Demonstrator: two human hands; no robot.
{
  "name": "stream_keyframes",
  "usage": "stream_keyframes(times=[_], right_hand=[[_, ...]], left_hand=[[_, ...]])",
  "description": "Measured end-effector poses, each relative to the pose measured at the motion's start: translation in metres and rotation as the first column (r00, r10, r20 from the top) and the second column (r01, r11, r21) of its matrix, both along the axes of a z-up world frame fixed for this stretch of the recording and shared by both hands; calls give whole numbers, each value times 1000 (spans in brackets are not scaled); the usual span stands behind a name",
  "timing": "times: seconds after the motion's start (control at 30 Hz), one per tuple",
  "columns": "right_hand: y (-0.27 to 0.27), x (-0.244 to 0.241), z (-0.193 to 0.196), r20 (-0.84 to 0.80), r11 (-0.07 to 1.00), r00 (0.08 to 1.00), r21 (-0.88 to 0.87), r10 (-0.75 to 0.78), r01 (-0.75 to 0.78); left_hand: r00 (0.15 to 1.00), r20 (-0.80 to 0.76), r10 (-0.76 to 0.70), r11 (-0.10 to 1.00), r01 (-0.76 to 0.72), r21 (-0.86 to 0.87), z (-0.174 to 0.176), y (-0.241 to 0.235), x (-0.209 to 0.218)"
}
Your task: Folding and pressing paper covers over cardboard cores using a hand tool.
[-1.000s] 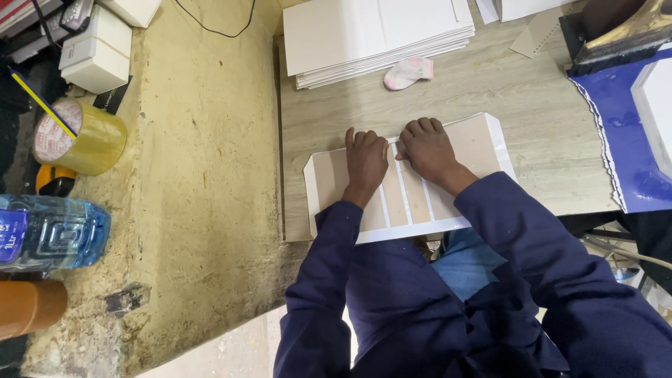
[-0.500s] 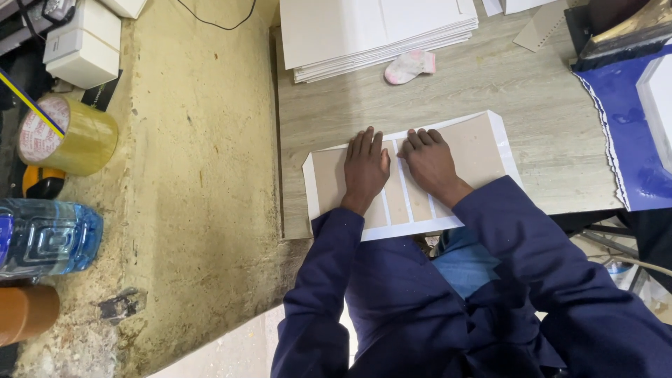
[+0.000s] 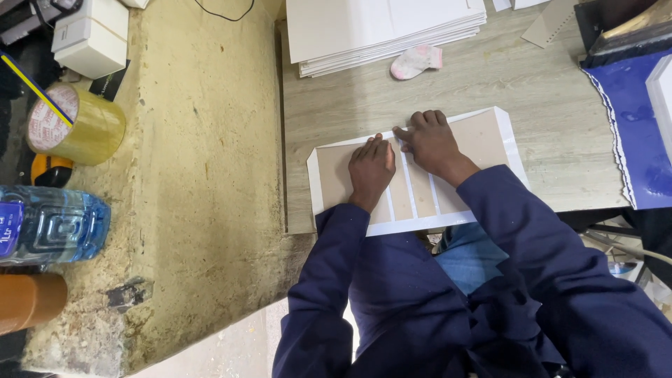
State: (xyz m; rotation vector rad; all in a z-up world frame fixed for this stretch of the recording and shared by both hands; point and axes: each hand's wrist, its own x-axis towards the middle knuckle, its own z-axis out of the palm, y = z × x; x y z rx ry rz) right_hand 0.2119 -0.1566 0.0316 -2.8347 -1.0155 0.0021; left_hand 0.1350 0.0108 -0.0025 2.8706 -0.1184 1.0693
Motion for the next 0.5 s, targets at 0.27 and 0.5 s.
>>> stream_keyframes(times=[0.27, 0.5], right_hand=[[-9, -27, -12, 220, 987, 975, 159, -39, 3], [-12, 9, -4, 71, 1000, 997, 10, 24, -25]], left_hand=[[977, -94, -192, 981, 190, -33, -5, 36, 1], [982, -170, -83, 994, 69, -90, 15, 33, -8]])
